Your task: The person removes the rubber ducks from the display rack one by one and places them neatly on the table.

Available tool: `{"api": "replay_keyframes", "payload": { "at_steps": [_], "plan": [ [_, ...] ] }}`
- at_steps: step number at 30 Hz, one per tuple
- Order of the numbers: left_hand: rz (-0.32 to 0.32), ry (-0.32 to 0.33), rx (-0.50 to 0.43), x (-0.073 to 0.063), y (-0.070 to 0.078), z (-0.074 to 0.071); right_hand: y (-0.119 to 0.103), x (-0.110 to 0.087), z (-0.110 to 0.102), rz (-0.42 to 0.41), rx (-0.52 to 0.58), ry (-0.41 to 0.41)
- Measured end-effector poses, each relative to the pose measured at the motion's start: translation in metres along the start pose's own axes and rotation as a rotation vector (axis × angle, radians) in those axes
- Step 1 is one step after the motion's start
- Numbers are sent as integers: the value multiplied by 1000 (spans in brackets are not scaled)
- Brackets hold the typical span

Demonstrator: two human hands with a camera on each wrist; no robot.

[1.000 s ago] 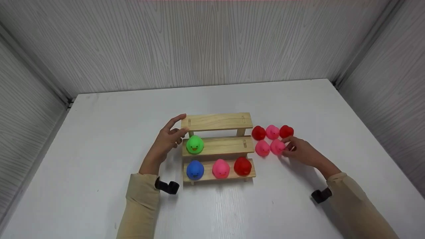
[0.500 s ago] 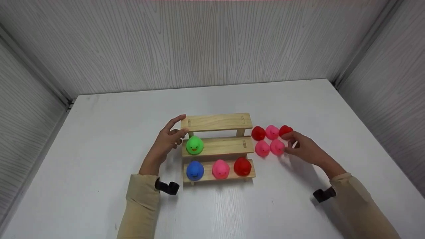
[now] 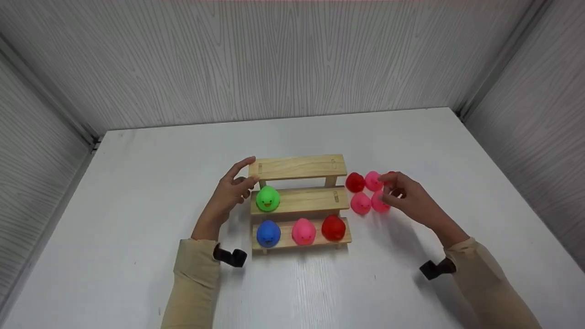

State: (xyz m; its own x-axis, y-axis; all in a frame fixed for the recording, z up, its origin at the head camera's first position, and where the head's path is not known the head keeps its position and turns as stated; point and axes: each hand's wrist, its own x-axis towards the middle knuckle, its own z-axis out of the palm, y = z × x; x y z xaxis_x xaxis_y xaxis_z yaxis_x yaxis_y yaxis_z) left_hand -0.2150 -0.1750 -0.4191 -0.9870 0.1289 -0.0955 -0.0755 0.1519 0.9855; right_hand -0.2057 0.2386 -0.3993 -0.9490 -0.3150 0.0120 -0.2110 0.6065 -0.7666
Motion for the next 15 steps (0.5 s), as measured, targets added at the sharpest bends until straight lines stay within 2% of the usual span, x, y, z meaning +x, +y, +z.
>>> {"api": "replay_keyframes", "payload": {
  "at_steps": [15],
  "plan": [
    [2,-2,-16,1,-1,-2,-41,7,21,-20,102,-15]
  ]
}}
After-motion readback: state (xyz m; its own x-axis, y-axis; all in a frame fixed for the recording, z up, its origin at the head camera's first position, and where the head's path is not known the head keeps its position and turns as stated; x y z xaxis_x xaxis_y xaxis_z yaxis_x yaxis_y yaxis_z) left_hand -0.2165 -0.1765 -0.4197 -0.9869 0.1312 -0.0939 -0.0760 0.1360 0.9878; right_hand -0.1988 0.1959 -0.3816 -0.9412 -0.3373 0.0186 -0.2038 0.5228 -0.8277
